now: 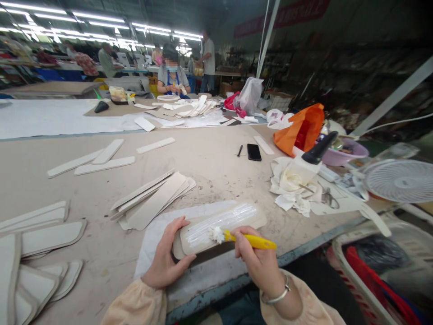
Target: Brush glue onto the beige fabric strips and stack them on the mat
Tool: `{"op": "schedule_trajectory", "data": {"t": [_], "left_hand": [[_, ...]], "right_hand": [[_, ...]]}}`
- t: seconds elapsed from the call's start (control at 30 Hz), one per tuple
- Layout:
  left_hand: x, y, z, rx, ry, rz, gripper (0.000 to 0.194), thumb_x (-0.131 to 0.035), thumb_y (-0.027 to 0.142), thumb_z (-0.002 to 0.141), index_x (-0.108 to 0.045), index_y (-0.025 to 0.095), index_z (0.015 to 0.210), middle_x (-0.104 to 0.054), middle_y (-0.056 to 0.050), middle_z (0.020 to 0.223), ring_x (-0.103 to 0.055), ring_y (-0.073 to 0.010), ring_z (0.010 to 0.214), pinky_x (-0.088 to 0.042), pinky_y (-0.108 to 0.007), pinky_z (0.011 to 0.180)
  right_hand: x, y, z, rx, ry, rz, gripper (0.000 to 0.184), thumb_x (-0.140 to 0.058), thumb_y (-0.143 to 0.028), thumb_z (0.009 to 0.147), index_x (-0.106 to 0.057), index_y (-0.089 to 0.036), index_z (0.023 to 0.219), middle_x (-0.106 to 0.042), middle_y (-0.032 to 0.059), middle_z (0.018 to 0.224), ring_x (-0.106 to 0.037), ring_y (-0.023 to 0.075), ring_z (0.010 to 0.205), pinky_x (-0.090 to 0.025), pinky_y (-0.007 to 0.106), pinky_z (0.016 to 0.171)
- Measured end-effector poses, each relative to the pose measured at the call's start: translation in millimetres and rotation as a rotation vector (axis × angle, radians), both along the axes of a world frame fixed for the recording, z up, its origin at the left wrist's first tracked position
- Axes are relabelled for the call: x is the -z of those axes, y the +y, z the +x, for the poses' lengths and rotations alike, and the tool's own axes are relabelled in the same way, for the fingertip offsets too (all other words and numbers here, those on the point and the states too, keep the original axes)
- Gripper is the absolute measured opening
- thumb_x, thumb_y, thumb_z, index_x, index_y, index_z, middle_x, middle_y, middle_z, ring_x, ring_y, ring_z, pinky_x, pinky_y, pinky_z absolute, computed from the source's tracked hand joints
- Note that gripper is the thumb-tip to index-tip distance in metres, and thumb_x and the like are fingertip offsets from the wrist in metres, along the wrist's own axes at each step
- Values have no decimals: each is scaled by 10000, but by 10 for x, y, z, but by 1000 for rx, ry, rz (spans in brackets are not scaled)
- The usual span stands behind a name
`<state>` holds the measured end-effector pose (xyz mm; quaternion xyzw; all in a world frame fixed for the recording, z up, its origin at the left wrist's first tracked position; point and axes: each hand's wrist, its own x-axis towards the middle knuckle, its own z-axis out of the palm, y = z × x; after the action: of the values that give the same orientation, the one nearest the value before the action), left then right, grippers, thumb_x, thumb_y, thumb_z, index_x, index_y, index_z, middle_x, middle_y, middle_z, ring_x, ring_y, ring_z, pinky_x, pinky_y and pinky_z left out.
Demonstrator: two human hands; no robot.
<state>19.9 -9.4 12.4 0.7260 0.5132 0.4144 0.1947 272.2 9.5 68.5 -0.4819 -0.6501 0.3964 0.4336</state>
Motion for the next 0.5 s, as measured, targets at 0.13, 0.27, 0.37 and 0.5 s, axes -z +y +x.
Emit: {"op": "schedule_trajectory", "data": {"t": [0.13, 0.27, 0.37, 0.5], "left_hand": [[-10, -3, 4, 0, -1, 5, 656, -639, 302, 792, -372, 186, 1380, -481, -161, 1369, -446, -324, 1297, -372, -511, 1083], [8, -6, 4, -4, -7, -8, 654, -641, 310, 791, -375, 188, 1375, -482, -152, 1365, -443, -322, 1302, -363, -504, 1093], [34, -9, -7, -1, -11, -14, 667, -640, 311, 795, -354, 187, 1385, -484, -154, 1357, -428, -323, 1314, -352, -510, 1100], [57, -12, -18, -20, 5, -11, 664, -638, 325, 796, -354, 206, 1384, -490, -154, 1359, -441, -333, 1305, -356, -529, 1096]], "right_hand": [[-30, 193, 347, 195, -105, 32, 277, -484, -410, 947, -599, -189, 827, -526, -46, 504, -538, 130, 468, -455, 255, 546], [-39, 323, 658, 350, -246, 88, 338, -480, -465, 933, -621, -181, 816, -574, -14, 537, -585, 157, 518, -466, 280, 575], [-29, 342, 758, 434, -285, 167, 305, -499, -453, 927, -635, -185, 879, -581, -15, 558, -592, 160, 528, -470, 281, 568], [-7, 324, 696, 390, -256, 295, 201, -506, -351, 941, -636, -198, 934, -641, 11, 678, -621, 157, 586, -502, 283, 611]]}}
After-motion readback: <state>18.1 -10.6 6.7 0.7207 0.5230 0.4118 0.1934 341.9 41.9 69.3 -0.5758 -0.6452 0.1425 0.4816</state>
